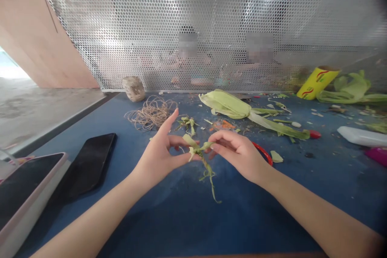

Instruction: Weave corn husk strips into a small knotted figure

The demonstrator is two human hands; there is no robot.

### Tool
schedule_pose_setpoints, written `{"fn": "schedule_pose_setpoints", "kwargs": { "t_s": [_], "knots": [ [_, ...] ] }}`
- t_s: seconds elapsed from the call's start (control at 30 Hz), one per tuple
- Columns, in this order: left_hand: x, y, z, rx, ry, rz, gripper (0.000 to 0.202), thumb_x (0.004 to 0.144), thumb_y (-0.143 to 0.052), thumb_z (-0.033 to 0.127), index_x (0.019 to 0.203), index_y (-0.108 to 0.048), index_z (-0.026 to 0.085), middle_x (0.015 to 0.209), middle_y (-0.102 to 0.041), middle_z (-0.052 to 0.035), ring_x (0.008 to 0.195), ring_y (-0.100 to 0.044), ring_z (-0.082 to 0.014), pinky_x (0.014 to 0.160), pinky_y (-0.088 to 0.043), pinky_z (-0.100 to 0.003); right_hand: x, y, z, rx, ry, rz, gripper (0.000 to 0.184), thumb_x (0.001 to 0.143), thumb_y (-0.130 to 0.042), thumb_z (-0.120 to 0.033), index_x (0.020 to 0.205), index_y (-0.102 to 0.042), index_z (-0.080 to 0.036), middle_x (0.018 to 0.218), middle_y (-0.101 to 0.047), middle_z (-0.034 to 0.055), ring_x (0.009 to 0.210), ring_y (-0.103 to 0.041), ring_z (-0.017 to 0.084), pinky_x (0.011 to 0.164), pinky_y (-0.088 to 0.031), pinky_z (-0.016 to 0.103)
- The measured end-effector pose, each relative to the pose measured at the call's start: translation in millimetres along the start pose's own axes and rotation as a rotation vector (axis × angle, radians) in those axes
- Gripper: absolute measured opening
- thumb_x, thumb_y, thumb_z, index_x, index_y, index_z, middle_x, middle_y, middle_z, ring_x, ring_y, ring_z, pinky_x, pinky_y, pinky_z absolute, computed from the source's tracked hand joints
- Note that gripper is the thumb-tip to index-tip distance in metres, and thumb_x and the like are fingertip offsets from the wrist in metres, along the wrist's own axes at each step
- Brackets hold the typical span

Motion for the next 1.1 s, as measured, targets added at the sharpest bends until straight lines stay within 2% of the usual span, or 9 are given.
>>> {"fn": "schedule_pose_setpoints", "kwargs": {
  "t_s": [0.1,0.23,0.37,0.47,0.67,0.83,0.93,1.1],
  "knots": [
    [2,-1.1,-2,-0.135,0.059,-0.001,0.094,0.062,-0.072,0.022,0.137,-0.017,0.017,0.075,-0.07,-0.0043,0.073,-0.066,-0.0209,0.065,-0.05,-0.033,2,0,3,0.159,0.011,0.001,0.011,0.084,-0.05,-0.032,0.087,-0.054,-0.021,0.086,-0.061,0.0024,0.077,-0.062,0.014,0.07,-0.054,0.03],
    [2,-2.2,-2,-0.288,0.11,0.03,0.082,0.061,-0.073,0.018,0.131,-0.029,0.015,0.066,-0.068,0.0003,0.071,-0.066,-0.0189,0.067,-0.051,-0.031,3,3,3,0.148,0.05,0.075,0.011,0.083,-0.053,-0.031,0.084,-0.055,-0.021,0.103,-0.058,0.0045,0.088,-0.06,0.015,0.072,-0.054,0.029],
    [1,-7.0,-2,-0.365,0.141,-0.01,0.082,0.062,-0.071,0.013,0.131,-0.027,0.016,0.071,-0.069,0.0,0.067,-0.065,-0.0148,0.068,-0.051,-0.03,1,-3,2,0.131,-0.009,0.009,0.011,0.082,-0.054,-0.031,0.084,-0.056,-0.02,0.086,-0.062,0.0023,0.073,-0.062,0.013,0.067,-0.054,0.027],
    [1,-8.6,-5,-0.383,0.165,-0.021,0.087,0.059,-0.072,0.012,0.131,-0.024,0.017,0.08,-0.069,-0.0033,0.069,-0.065,-0.0153,0.066,-0.051,-0.029,-1,-4,-1,0.078,-0.02,0.029,0.009,0.08,-0.056,-0.029,0.082,-0.056,-0.02,0.077,-0.061,0.0001,0.068,-0.062,0.012,0.068,-0.053,0.025],
    [0,-12.1,-4,-0.277,0.184,-0.07,0.088,0.06,-0.071,0.015,0.133,-0.022,0.016,0.064,-0.066,0.0023,0.065,-0.065,-0.0158,0.065,-0.051,-0.029,-3,-5,-7,-0.025,0.015,0.009,0.006,0.08,-0.057,-0.025,0.077,-0.057,-0.02,0.072,-0.058,-0.0006,0.064,-0.058,0.011,0.064,-0.049,0.023],
    [-5,-12.1,3,-0.073,0.028,-0.005,0.082,0.064,-0.068,0.015,0.134,-0.025,0.019,0.071,-0.065,0.0013,0.072,-0.065,-0.0162,0.077,-0.052,-0.034,-2,-7,0,-0.001,0.025,0.02,0.008,0.077,-0.059,-0.027,0.075,-0.056,-0.02,0.074,-0.059,0.0,0.061,-0.056,0.011,0.061,-0.048,0.024],
    [-8,-14.0,4,0.035,-0.072,0.013,0.083,0.066,-0.066,0.012,0.135,-0.023,0.024,0.076,-0.064,0.0018,0.075,-0.065,-0.0147,0.081,-0.051,-0.034,-3,-7,0,-0.028,0.046,0.062,0.01,0.075,-0.062,-0.026,0.071,-0.056,-0.019,0.076,-0.06,0.0012,0.064,-0.057,0.012,0.061,-0.048,0.025],
    [-9,-14.0,2,0.054,-0.091,0.037,0.083,0.065,-0.068,0.013,0.135,-0.025,0.026,0.069,-0.058,0.0047,0.069,-0.063,-0.0132,0.073,-0.053,-0.029,-4,-7,-6,-0.123,0.13,0.062,0.004,0.074,-0.063,-0.024,0.074,-0.062,-0.02,0.083,-0.064,0.0036,0.077,-0.06,0.016,0.067,-0.05,0.027]
  ]
}}
Point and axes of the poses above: each hand's wrist, its own x-axis towards the middle knuckle, its own y-axis out of the back of the hand, z = x × y, the point moved 5 cm from there along x, towards the middle knuckle
